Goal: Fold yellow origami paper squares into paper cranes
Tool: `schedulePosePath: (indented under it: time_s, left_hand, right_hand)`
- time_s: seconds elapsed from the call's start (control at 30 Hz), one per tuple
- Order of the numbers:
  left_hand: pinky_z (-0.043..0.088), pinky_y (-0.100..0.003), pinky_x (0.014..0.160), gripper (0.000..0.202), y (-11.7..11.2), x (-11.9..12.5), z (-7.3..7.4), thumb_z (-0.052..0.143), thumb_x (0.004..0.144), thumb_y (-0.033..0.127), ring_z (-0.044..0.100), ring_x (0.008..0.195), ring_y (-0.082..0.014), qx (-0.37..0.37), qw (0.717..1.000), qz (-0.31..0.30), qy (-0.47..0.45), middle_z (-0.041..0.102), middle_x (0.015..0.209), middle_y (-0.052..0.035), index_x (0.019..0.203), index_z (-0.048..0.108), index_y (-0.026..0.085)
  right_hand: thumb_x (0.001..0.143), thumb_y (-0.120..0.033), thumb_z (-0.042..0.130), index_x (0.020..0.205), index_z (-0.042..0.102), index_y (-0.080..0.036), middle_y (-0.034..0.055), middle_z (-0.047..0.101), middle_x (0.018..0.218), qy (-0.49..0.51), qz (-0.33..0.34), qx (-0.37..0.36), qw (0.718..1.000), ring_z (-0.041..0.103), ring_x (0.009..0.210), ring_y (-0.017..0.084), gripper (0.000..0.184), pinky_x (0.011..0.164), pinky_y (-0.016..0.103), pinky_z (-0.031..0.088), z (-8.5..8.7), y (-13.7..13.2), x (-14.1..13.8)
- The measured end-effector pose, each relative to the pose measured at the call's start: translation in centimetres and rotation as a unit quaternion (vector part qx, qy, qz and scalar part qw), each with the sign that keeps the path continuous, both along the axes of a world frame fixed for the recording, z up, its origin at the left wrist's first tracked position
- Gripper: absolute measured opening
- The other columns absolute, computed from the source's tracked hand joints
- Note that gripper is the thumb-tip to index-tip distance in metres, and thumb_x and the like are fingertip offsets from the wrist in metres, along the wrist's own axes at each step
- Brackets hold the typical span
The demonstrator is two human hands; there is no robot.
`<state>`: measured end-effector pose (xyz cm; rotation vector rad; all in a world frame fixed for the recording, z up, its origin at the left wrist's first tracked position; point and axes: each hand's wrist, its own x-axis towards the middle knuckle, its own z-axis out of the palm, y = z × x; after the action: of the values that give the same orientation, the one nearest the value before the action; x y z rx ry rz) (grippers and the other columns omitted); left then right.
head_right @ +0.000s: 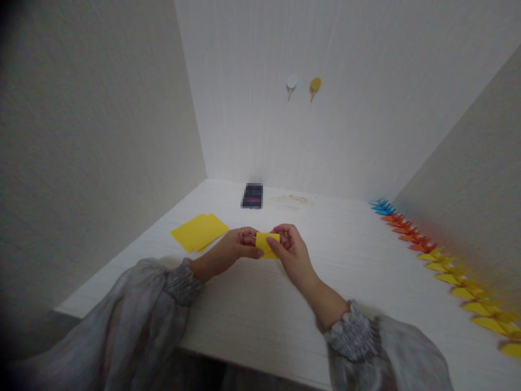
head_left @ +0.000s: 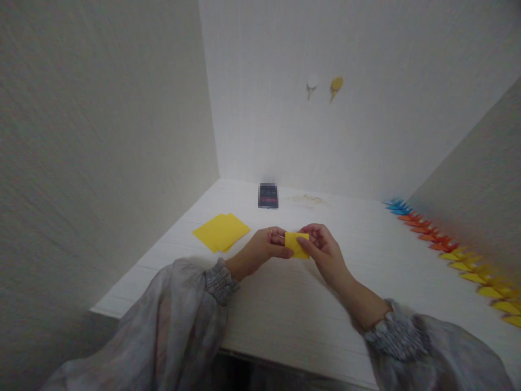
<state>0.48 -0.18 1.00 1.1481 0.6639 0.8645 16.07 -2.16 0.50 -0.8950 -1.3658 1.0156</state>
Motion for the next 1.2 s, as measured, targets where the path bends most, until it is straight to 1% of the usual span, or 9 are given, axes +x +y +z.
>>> schedulePosePath:
  time_s: [0.07,0.17,0.37,0.5,0.63,0.77,0.87,1.07,1.2]
  left_hand:
    - [0.042,-0.022,0.062,0.034,0.1,0.0,0.0,0.071,0.051,0.01,0.057,0.062,-0.0095,-0.004,1.0,0.011,-0.004,0.062,0.071,-0.001,0.079,0.052,0.012]
    - [0.041,-0.021,0.061,0.032,0.2,-0.1,0.1,0.07,0.052,0.01,0.056,0.061,-0.0082,-0.001,1.0,0.024,-0.011,0.061,0.067,0.0006,0.078,0.052,0.012]
    - [0.042,-0.022,0.06,0.033,0.3,0.0,-0.1,0.07,0.051,0.009,0.057,0.06,-0.009,0.004,0.999,0.042,-0.002,0.063,0.069,-0.0007,0.078,0.051,0.012]
    - [0.043,-0.023,0.059,0.035,0.5,0.1,-0.1,0.07,0.048,0.007,0.057,0.058,-0.0098,0.007,0.997,0.069,0.02,0.063,0.067,-0.0006,0.076,0.05,0.012]
    - [0.043,-0.023,0.058,0.033,0.5,0.0,0.1,0.07,0.047,0.007,0.057,0.056,-0.0095,0.01,0.995,0.091,0.036,0.062,0.064,0.0,0.073,0.05,0.012]
    - [0.042,-0.021,0.056,0.03,0.5,-0.1,0.1,0.069,0.049,0.007,0.056,0.054,-0.0084,0.019,0.995,0.094,0.039,0.06,0.061,0.0019,0.071,0.05,0.013]
    - [0.041,-0.021,0.055,0.029,0.6,0.0,-0.1,0.068,0.05,0.007,0.055,0.053,-0.0081,0.03,0.994,0.093,0.047,0.06,0.06,0.0026,0.072,0.05,0.013]
    - [0.043,-0.022,0.056,0.03,0.4,0.2,-0.1,0.067,0.049,0.003,0.057,0.054,-0.0095,0.031,0.99,0.104,0.09,0.062,0.063,0.0007,0.073,0.052,0.013]
    - [0.044,-0.022,0.057,0.029,0.3,0.1,0.0,0.066,0.049,0.003,0.059,0.057,-0.0106,0.025,0.992,0.09,0.083,0.062,0.062,0.0006,0.072,0.052,0.012]
  right_hand:
    - [0.072,-0.031,0.059,0.084,0.049,-0.022,-0.0015,0.053,0.071,0.003,0.002,0.004,1.0,0.051,0.063,0.011,0.018,0.056,0.022,0.042,0.1,0.0,0.2]
    - [0.072,-0.03,0.058,0.078,0.053,-0.02,-0.0013,0.054,0.071,-0.011,0.0,0.009,1.0,0.05,0.066,0.01,0.012,0.06,0.022,0.041,0.2,0.0,0.6]
    - [0.064,-0.03,0.064,0.071,0.054,-0.019,-0.0026,0.054,0.065,-0.03,0.015,-0.033,0.999,0.049,0.059,0.01,0.017,0.057,0.024,0.04,0.0,0.4,1.0]
    - [0.066,-0.034,0.061,0.065,0.053,-0.017,-0.0012,0.055,0.061,-0.081,-0.016,-0.063,0.995,0.05,0.057,0.011,0.019,0.057,0.025,0.04,-0.1,0.9,1.3]
    - [0.069,-0.037,0.058,0.069,0.053,-0.017,0.0007,0.058,0.063,-0.081,-0.012,-0.086,0.993,0.054,0.059,0.013,0.021,0.06,0.027,0.043,-0.2,1.2,1.8]
    - [0.07,-0.035,0.058,0.075,0.049,-0.019,-0.0011,0.057,0.072,-0.03,0.017,-0.058,0.998,0.054,0.058,0.01,0.019,0.058,0.026,0.045,0.0,1.0,1.7]
    - [0.067,-0.034,0.062,0.071,0.047,-0.019,-0.0023,0.056,0.066,-0.05,0.044,-0.074,0.995,0.054,0.057,0.01,0.022,0.056,0.025,0.046,0.0,0.9,1.2]
    - [0.062,-0.036,0.064,0.063,0.044,-0.018,-0.0033,0.054,0.061,-0.066,0.042,-0.12,0.99,0.054,0.051,0.01,0.028,0.052,0.028,0.049,-0.4,1.2,0.9]
    - [0.063,-0.034,0.063,0.06,0.043,-0.018,-0.0034,0.054,0.054,-0.085,0.021,-0.111,0.99,0.056,0.048,0.012,0.026,0.049,0.027,0.047,-0.3,0.9,0.8]
